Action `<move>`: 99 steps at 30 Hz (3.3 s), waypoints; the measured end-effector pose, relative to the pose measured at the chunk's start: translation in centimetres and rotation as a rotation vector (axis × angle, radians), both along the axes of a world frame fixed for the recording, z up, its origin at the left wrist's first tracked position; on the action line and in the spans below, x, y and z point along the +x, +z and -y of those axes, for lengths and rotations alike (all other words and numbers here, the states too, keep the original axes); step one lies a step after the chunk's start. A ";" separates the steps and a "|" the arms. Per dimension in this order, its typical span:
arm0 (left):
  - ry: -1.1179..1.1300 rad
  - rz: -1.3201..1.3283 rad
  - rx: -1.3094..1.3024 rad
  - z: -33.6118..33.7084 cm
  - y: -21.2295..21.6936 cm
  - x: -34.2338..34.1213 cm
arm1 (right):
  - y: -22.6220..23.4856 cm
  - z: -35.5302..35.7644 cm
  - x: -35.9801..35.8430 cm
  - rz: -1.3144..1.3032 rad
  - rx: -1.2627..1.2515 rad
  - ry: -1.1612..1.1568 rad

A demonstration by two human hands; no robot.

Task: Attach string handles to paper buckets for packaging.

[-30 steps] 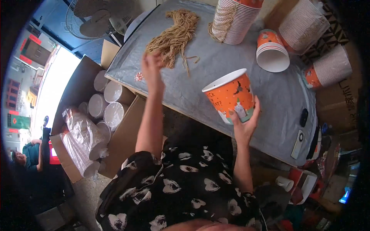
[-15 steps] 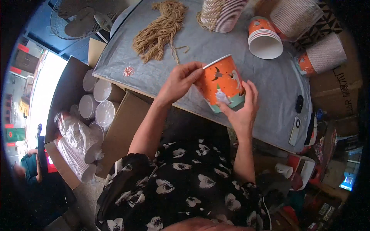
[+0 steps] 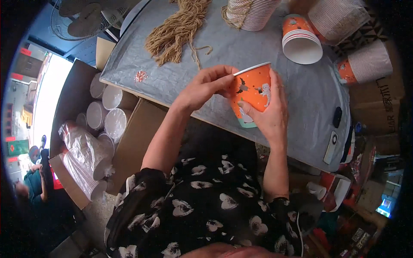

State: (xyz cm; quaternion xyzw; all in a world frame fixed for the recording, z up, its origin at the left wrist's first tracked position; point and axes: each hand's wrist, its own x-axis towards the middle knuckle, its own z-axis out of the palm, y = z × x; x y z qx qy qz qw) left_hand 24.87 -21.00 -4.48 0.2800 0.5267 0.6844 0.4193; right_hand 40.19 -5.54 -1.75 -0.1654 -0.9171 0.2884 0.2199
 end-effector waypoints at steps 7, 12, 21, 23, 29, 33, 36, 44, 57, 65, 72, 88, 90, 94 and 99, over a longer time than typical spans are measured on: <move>-0.109 0.081 -0.002 -0.5 -0.4 -1.3 | -0.3 0.5 -0.1 0.001 0.082 -0.013; -0.111 0.159 0.021 -0.6 -0.3 -1.1 | -0.7 0.3 -0.1 0.001 0.125 -0.007; -0.117 0.194 0.017 -0.5 -0.5 -1.1 | -0.9 0.3 -0.2 -0.024 0.149 0.004; -0.098 0.142 0.012 -0.4 -0.2 -0.8 | -0.6 0.6 -0.3 -0.031 0.131 0.011; 0.089 0.038 -0.070 -1.3 0.5 0.8 | -0.4 1.3 -0.4 -0.006 0.130 -0.001; 0.181 0.092 -0.055 -1.4 -0.1 1.2 | -1.1 1.0 -0.4 -0.031 0.207 -0.012; 0.174 0.108 -0.060 -1.3 -0.2 1.1 | -0.9 1.2 -0.5 -0.033 0.208 -0.006; 0.118 0.168 -0.053 -0.7 -0.9 0.0 | -0.8 1.1 -0.8 0.007 0.172 -0.015; 0.191 0.164 0.111 2.1 -1.9 -2.9 | -1.0 -0.8 0.3 -0.046 0.030 -0.031; 0.846 -0.310 -0.333 13.1 -5.0 -9.4 | -4.2 -1.4 7.5 -0.149 -0.466 -0.090; 0.989 -0.538 -0.634 17.9 -6.9 -11.6 | -11.1 -1.2 10.3 -0.222 -0.469 -0.318; 1.026 -1.444 -0.961 14.9 -5.5 -9.8 | -13.3 0.0 3.1 -0.180 -0.329 -0.331; 0.928 -0.993 -0.573 11.3 -6.6 -9.2 | -13.6 0.3 3.0 -0.217 -0.287 -0.204; 0.771 -0.964 -0.447 3.9 -8.0 -8.8 | -12.2 0.7 2.7 -0.209 -0.289 -0.201; 0.930 -1.143 -0.656 0.8 -9.5 -10.5 | -13.1 0.4 2.6 -0.264 -0.245 -0.123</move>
